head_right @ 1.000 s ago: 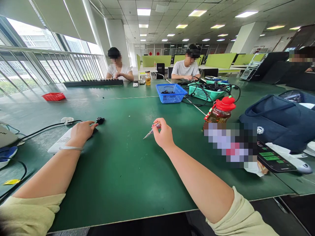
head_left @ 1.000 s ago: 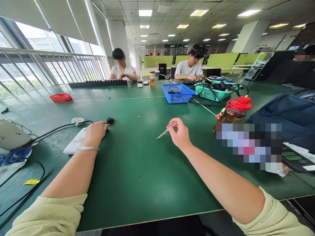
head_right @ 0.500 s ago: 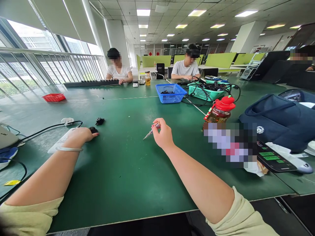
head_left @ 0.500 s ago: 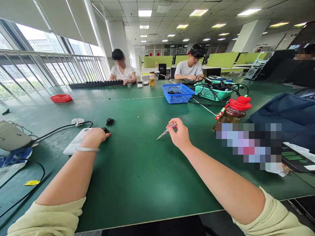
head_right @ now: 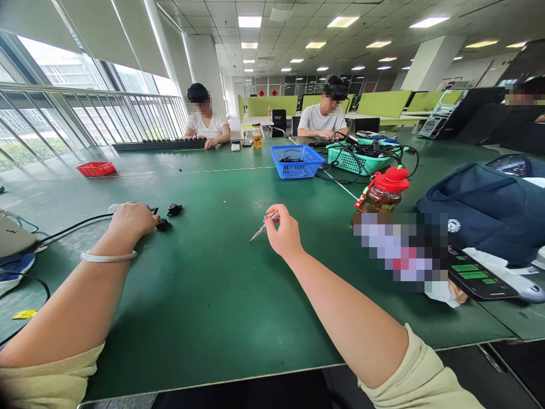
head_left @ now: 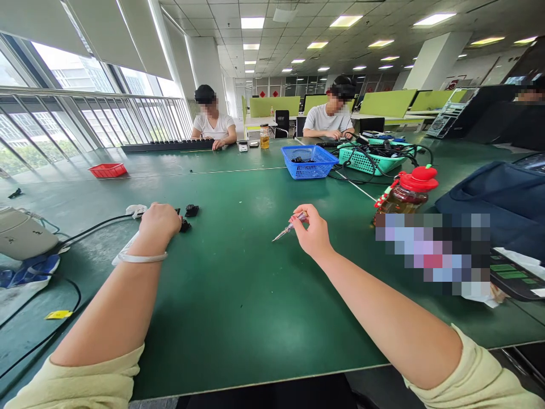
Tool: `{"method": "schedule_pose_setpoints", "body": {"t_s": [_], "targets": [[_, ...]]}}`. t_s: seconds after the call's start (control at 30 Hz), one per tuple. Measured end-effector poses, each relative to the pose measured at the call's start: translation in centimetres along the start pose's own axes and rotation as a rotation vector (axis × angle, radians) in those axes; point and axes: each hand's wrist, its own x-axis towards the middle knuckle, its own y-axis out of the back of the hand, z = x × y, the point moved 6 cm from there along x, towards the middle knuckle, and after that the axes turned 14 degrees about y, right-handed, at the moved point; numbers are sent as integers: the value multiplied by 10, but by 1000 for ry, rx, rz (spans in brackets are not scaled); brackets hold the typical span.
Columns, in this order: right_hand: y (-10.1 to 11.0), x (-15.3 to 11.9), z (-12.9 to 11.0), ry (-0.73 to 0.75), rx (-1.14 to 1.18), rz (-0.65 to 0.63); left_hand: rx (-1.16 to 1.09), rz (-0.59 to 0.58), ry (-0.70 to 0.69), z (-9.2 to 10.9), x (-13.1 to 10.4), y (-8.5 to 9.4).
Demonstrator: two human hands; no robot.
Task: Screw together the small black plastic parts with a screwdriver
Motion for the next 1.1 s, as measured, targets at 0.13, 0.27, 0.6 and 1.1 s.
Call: {"method": "schedule_pose_setpoints", "body": {"t_s": [0.13,0.27,0.6,1.1], "targets": [[0,1,-1,3,14,-2,39,45,61,14,-20,8],[1,1,-1,7,12,4,47,-47,51,20,-29,-8],[-1,0,1,9,7,4,43,48,-27,21,-21,-21],[-2,0,-1,16,14,-7,102,71,-83,21,-12,-30]]}}
